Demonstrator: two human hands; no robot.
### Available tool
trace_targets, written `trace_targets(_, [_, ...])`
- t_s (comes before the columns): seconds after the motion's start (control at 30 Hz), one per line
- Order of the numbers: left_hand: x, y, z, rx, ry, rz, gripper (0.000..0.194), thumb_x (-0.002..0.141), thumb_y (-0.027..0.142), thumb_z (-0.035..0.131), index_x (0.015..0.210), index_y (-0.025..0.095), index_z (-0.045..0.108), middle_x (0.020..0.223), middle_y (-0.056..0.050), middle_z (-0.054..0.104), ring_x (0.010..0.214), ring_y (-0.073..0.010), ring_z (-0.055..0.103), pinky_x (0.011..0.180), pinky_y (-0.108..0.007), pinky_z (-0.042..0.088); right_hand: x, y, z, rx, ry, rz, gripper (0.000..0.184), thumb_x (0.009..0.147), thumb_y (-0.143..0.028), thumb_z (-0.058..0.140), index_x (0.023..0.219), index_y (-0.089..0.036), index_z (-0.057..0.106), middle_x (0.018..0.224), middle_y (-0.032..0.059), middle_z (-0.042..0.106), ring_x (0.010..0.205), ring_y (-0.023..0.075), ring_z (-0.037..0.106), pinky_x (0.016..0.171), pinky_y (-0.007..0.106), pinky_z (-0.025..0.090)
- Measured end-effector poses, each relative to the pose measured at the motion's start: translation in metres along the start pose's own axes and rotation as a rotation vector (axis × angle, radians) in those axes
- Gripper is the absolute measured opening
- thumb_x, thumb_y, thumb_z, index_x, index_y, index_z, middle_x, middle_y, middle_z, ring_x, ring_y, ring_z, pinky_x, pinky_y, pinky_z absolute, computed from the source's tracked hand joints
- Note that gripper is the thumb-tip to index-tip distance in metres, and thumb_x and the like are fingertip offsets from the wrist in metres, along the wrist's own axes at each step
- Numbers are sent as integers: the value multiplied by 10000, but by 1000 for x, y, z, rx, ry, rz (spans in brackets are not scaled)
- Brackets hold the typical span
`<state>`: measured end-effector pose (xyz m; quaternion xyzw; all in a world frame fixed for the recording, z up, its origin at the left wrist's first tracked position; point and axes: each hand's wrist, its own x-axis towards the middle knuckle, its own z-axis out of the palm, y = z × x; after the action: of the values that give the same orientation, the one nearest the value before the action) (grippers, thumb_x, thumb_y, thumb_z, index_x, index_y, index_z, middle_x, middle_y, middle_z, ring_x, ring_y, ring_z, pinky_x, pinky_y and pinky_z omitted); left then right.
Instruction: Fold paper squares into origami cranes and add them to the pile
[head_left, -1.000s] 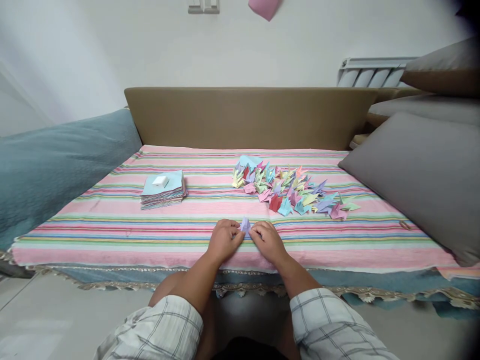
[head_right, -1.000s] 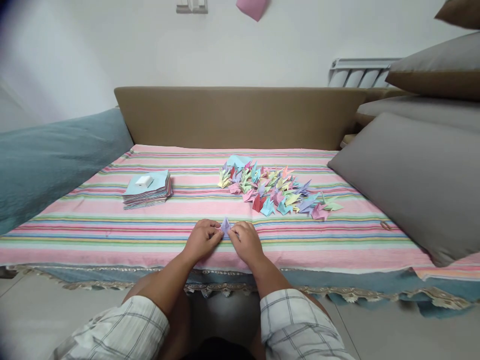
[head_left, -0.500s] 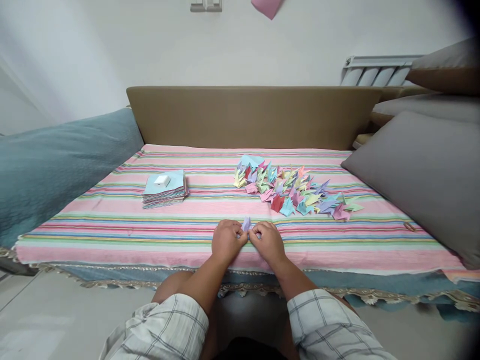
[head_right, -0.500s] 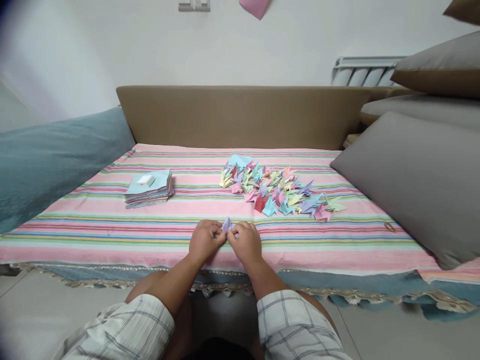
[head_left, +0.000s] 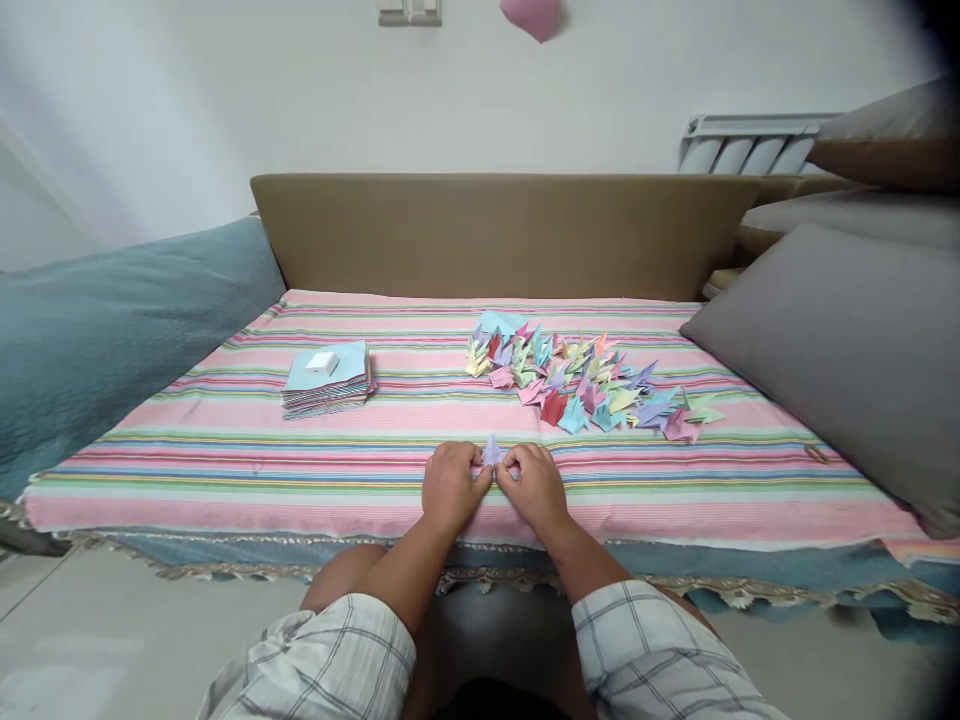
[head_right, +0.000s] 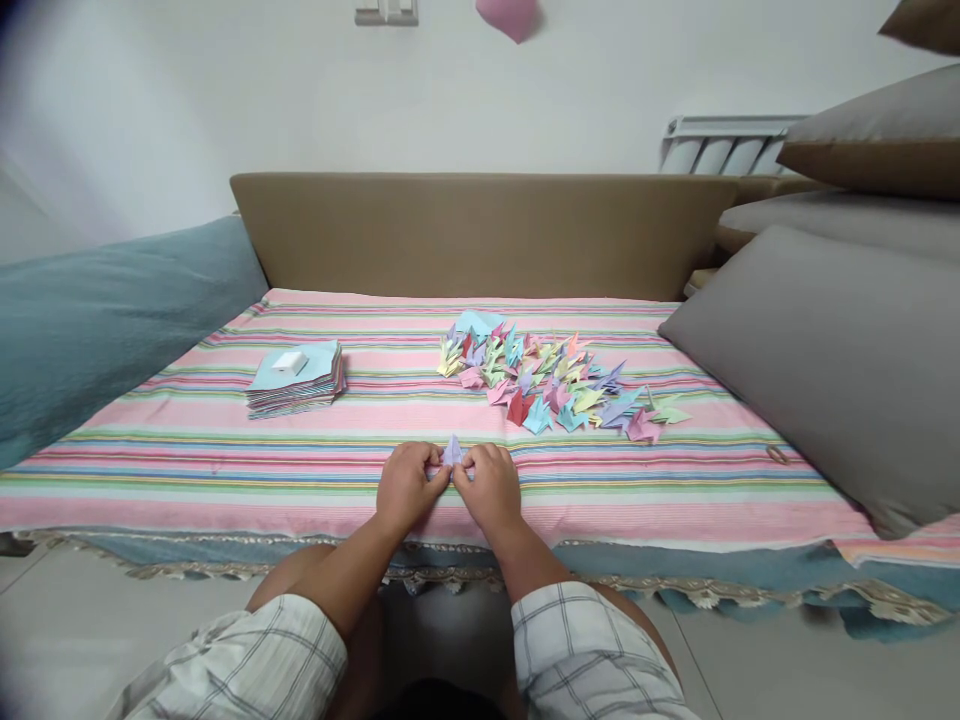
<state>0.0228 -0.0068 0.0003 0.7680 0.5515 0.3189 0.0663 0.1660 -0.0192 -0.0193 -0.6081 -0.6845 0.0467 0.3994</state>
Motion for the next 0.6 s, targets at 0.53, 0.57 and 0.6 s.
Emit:
trace_targets(0.53, [-3,3,-1,175,-140,52,356,839,309,491,1182,350,576,1411,-57,398,1267,-324,351,967,-531,317,-4,2,0,-21,-29,-66,273,805,-228,522,1046,-220,652,981,71,617,932,217,509,853,352,396])
trace_targets(0.57, [-3,3,-1,163,-144,45,362,842,306,487,1193,345,567,1412,-56,397,1269,-317,349,975,-525,310,-4,2,0,-21,-25,-70,269,809,-231,520,1040,-217,659,981,74,618,928,218,508,853,355,397])
trace_targets(0.6, [-3,3,-2,148,-141,37,372,842,303,489,1207,334,554,1409,-56,402,1266,-307,354,985,-513,306,-4,3,1,-19,-23,-75,266,813,-236,518,1034,-216,664,979,75,619,924,218,509,852,356,399])
